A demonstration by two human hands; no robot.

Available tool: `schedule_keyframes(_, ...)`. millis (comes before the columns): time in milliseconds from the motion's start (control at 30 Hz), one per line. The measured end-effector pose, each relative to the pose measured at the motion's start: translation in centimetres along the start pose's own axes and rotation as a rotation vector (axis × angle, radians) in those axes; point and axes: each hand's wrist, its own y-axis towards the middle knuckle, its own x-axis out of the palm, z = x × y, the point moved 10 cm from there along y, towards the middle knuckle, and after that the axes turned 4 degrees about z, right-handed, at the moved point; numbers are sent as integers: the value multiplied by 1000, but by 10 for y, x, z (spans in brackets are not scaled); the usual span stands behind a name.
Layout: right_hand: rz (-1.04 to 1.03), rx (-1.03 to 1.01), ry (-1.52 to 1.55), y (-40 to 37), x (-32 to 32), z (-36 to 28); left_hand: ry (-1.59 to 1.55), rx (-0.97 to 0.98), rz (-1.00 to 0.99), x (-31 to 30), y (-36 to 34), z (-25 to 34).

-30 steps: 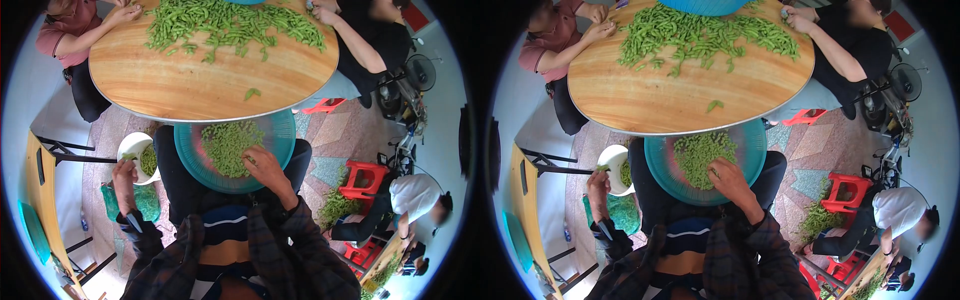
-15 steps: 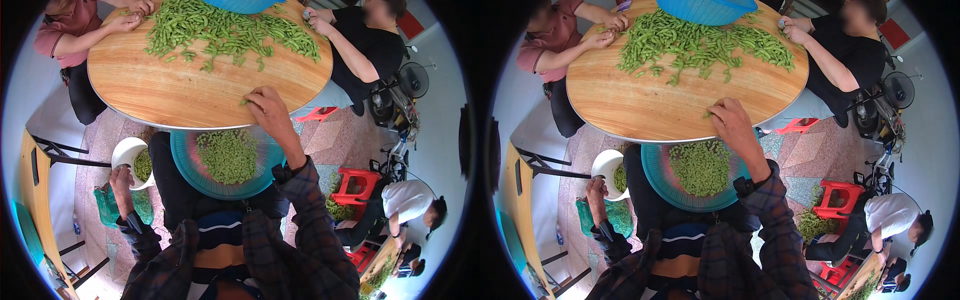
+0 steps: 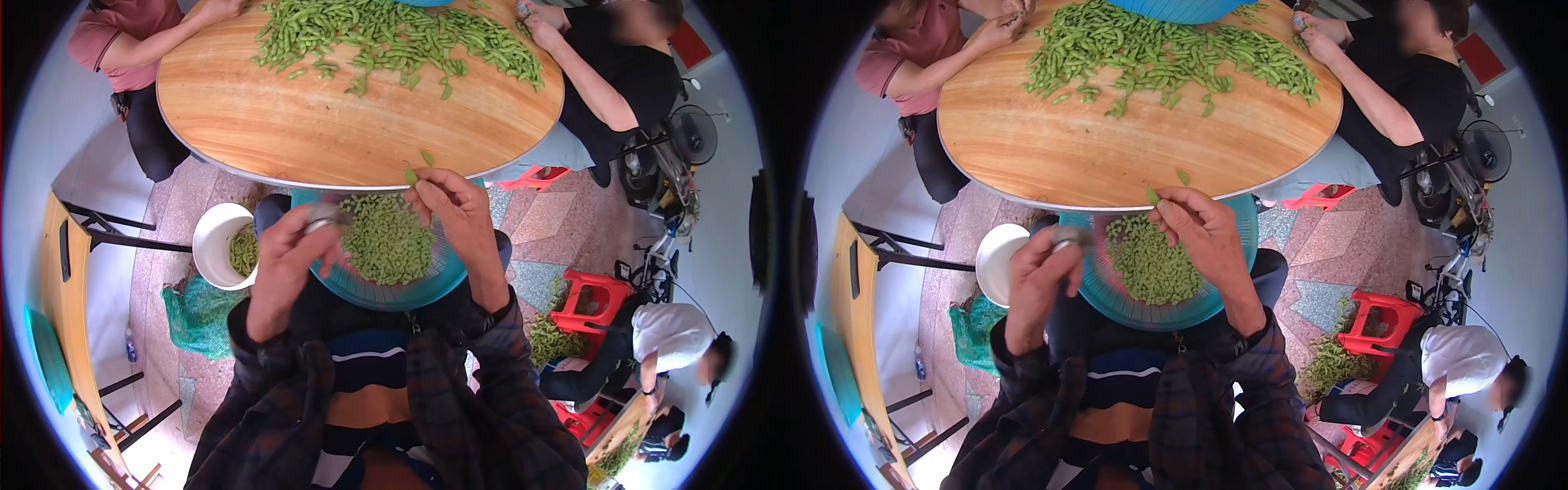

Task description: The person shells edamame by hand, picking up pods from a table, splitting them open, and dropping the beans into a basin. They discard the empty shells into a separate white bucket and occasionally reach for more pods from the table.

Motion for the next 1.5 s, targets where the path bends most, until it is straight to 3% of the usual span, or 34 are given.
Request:
schedule_keyframes(267,-67,-29,73,-35,23,-20,-80,-4,-175,54,13,5)
schedule_keyframes(700,-59,-71,-60,-45,27,-32,-91,-26,-211,60,7,8)
schedule_keyframes(967,-116,-264,-198,-49,29,-47,-74,25,-255,62,4,10)
schedule_keyframes(1067,-144,-158,-114,-48,29,-41,-77,19,-283,63,2,9)
schedule_keyframes(1200,-163,-167,-86,-50,31,-41,-68,39,-312,63,1,9)
schedule_keyframes(1300,-168,-281,-196,-53,33,-48,-69,23,-318,62,-1,6)
schedule_keyframes(1367,-234,-19,225,-53,34,-22,-128,1,-343,65,-4,7)
schedule_keyframes(1500,-301,138,576,-52,40,-3,-179,-35,-315,71,-7,6)
